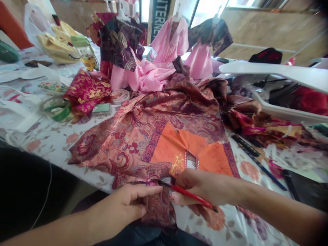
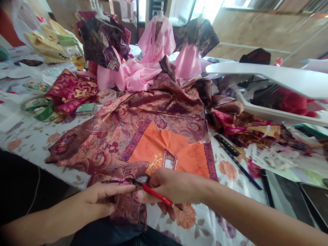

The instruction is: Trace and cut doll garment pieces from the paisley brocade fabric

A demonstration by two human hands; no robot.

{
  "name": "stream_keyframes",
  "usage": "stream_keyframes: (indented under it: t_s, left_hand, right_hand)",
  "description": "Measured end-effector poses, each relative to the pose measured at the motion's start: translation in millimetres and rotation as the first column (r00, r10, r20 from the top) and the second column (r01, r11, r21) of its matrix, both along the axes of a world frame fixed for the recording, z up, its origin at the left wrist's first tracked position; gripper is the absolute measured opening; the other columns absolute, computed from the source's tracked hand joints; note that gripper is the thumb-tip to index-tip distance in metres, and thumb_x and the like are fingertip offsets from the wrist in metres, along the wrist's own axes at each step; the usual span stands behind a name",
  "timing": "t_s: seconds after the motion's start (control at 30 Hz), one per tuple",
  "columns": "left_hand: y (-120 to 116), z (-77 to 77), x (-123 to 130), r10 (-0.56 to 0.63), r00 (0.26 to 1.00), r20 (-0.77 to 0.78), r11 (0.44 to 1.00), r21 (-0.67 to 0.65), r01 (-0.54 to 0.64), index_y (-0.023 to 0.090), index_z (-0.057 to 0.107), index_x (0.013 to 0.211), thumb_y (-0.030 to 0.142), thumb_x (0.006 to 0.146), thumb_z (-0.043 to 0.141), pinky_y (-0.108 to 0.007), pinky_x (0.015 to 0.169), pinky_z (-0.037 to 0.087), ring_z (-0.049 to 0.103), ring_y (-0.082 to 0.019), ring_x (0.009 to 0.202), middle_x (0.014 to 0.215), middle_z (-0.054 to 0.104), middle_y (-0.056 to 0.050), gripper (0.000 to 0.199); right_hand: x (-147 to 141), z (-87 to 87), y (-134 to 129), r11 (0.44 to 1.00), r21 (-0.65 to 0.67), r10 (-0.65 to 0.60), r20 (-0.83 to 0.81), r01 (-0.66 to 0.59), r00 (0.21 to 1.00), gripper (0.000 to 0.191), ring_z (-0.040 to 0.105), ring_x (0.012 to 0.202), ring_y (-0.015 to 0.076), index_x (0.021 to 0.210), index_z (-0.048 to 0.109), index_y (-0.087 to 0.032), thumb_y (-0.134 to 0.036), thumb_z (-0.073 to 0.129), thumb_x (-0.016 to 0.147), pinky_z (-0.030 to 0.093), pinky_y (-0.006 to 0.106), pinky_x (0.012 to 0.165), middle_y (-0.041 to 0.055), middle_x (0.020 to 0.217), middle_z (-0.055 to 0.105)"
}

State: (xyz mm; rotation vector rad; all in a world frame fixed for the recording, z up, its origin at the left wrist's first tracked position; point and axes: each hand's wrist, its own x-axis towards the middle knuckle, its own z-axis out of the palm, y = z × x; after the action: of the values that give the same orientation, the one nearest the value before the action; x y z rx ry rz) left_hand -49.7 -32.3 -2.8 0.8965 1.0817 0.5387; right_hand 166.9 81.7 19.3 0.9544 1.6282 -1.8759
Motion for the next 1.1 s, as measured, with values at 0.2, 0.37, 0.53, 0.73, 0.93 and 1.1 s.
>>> stream_keyframes:
  t_s: [0.2, 0.37, 0.53, 0.73, 0.93, 1.1]
  left_hand:
    - [2.2, 1.4, -0.9, -0.054, 0.998, 0.011, 0.998, -0.009, 0.054, 0.033, 0.057, 0.127, 0.014, 0.079, 0.052, -0.043, 0.111, 0.028, 0.044, -0.021, 0.130, 0.138, 0.052, 0.003, 0.052]
    - [2.0, -2.7, -3.0, -0.084, 0.995, 0.054, 0.996, 0.013, 0.083, 0.034, 0.055, 0.129, 0.012, 0.081, 0.052, -0.041, 0.113, 0.025, 0.042, -0.020, 0.132, 0.140, 0.049, 0.004, 0.053]
    - [1.1, -2.6, -4.1, -0.088, 0.995, 0.044, 0.996, 0.002, 0.088, 0.036, 0.054, 0.130, 0.011, 0.082, 0.050, -0.040, 0.113, 0.026, 0.040, -0.019, 0.133, 0.142, 0.047, 0.006, 0.054]
    - [2.1, -2.6, -2.5, -0.095, 0.995, 0.038, 0.995, 0.017, 0.095, 0.034, 0.053, 0.131, 0.015, 0.083, 0.051, -0.042, 0.113, 0.025, 0.036, -0.021, 0.135, 0.142, 0.047, 0.004, 0.052]
    - [1.8, -3.1, -3.5, -0.116, 0.992, 0.047, 0.993, -0.004, 0.117, 0.033, 0.050, 0.134, 0.011, 0.083, 0.050, -0.041, 0.114, 0.022, 0.036, -0.022, 0.135, 0.144, 0.044, 0.003, 0.055]
    - [2.4, -2.1, -5.1, -0.127, 0.991, 0.029, 0.992, 0.013, 0.127, 0.032, 0.049, 0.135, 0.010, 0.083, 0.049, -0.040, 0.113, 0.024, 0.035, -0.023, 0.136, 0.145, 0.044, 0.003, 0.056]
  right_hand:
    - [-1.8, 1.4, 2.1, 0.999, 0.043, 0.026, 0.013, -0.026, 1.000, 0.055, 0.046, 0.036, 0.0060, 0.055, 0.046, -0.017, -0.067, 0.057, 0.077, 0.033, 0.016, 0.034, -0.0033, 0.046, 0.049]
    - [-3.0, 0.2, 1.3, 0.996, 0.094, -0.002, -0.013, 0.003, 1.000, 0.058, 0.035, 0.035, 0.0048, 0.052, 0.043, -0.018, -0.069, 0.058, 0.074, 0.030, 0.017, 0.034, -0.0060, 0.043, 0.039]
    - [-2.1, -2.3, -1.1, 0.994, 0.076, -0.068, -0.111, 0.077, 0.992, 0.061, 0.023, 0.036, 0.0037, 0.049, 0.036, -0.019, -0.072, 0.057, 0.073, 0.019, 0.020, 0.035, -0.0077, 0.041, 0.029]
    - [-1.9, 0.1, -4.4, 0.988, 0.093, -0.111, -0.128, 0.124, 0.986, 0.063, 0.020, 0.038, 0.0038, 0.048, 0.032, -0.020, -0.072, 0.057, 0.073, 0.013, 0.024, 0.038, -0.0075, 0.042, 0.026]
    - [0.9, -3.0, -4.2, 0.988, 0.088, -0.124, -0.069, 0.130, 0.990, 0.061, 0.021, 0.037, 0.0033, 0.049, 0.036, -0.019, -0.070, 0.063, 0.069, 0.015, 0.023, 0.038, -0.0080, 0.041, 0.028]
    - [-0.3, -1.5, -2.5, 0.994, 0.034, -0.097, -0.052, 0.099, 0.994, 0.058, 0.027, 0.036, 0.0032, 0.051, 0.039, -0.018, -0.067, 0.064, 0.071, 0.021, 0.020, 0.037, -0.0077, 0.041, 0.033]
